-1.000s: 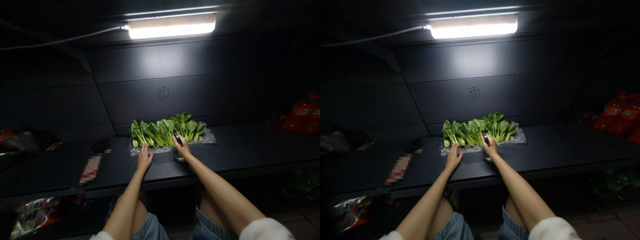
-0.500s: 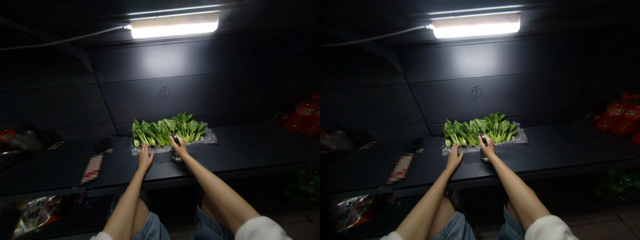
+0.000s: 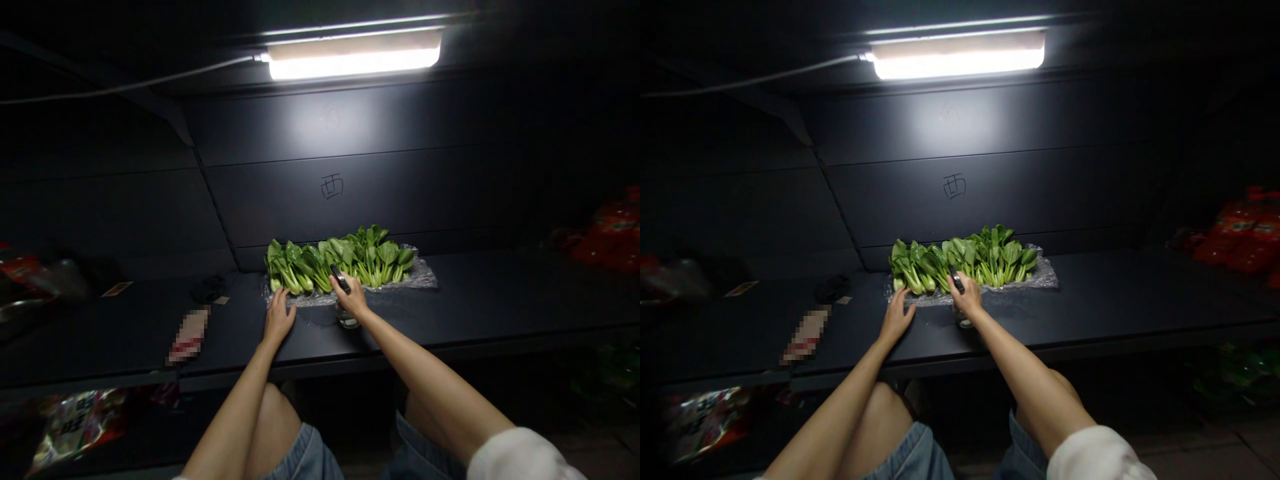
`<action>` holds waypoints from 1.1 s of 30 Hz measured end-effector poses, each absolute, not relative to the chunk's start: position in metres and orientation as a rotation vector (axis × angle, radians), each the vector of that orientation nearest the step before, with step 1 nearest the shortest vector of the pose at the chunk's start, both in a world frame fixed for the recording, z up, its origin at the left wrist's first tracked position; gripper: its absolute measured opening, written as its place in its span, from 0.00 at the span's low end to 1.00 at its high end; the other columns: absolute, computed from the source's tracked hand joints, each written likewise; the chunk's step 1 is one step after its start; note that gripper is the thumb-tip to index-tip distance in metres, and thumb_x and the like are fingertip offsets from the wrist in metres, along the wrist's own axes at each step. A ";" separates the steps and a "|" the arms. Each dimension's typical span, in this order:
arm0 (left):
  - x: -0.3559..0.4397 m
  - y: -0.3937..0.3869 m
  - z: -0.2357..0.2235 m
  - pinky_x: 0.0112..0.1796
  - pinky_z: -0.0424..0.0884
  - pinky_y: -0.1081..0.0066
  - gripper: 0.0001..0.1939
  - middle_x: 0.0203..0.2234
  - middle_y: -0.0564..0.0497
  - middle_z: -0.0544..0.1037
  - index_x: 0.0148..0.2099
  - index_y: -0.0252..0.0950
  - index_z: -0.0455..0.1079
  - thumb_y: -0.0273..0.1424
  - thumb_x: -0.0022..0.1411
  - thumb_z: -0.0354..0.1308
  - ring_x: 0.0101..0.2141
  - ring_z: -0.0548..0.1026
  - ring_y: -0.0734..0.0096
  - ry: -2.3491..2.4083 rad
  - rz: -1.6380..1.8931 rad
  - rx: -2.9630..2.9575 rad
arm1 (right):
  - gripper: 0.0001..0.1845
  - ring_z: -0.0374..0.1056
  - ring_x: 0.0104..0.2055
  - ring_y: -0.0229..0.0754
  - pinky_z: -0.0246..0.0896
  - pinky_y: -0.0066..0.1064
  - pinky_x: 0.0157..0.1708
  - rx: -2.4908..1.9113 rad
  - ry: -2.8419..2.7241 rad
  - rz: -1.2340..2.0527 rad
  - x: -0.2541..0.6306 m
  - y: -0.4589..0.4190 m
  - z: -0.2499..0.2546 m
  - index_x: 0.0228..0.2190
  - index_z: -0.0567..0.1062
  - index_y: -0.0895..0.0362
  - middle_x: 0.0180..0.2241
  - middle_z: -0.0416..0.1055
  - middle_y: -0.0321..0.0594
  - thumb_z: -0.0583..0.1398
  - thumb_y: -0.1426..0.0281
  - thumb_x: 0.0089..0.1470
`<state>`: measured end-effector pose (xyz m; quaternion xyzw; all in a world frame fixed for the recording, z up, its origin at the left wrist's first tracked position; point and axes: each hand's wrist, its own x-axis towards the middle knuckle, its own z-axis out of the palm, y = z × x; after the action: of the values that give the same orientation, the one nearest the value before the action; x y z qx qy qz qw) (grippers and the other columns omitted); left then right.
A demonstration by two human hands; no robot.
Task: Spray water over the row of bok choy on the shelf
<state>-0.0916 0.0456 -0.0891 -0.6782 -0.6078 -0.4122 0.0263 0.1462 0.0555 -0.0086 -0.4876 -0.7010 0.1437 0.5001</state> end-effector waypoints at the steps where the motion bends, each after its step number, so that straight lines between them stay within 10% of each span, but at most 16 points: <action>1: -0.096 0.044 -0.089 0.62 0.61 0.52 0.23 0.61 0.37 0.66 0.58 0.34 0.65 0.32 0.61 0.51 0.62 0.63 0.54 -1.888 -1.261 -2.087 | 0.20 0.67 0.27 0.43 0.56 0.30 0.29 -1.170 -1.701 0.345 0.144 0.056 -0.009 0.23 0.67 0.52 0.24 0.71 0.38 0.52 0.53 0.59; 33: -0.124 0.042 -0.097 0.60 0.65 0.58 0.20 0.54 0.37 0.71 0.55 0.32 0.67 0.31 0.61 0.49 0.57 0.69 0.56 -2.041 -1.530 -1.815 | 0.19 0.68 0.29 0.42 0.56 0.29 0.30 -1.027 -1.795 0.439 0.102 0.056 -0.011 0.26 0.70 0.53 0.26 0.72 0.38 0.53 0.53 0.60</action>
<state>-0.1244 0.0422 -0.0974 -0.5798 -0.6519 -0.4887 0.0053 0.1019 0.0556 -0.0107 -0.4232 -0.7395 0.1808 0.4914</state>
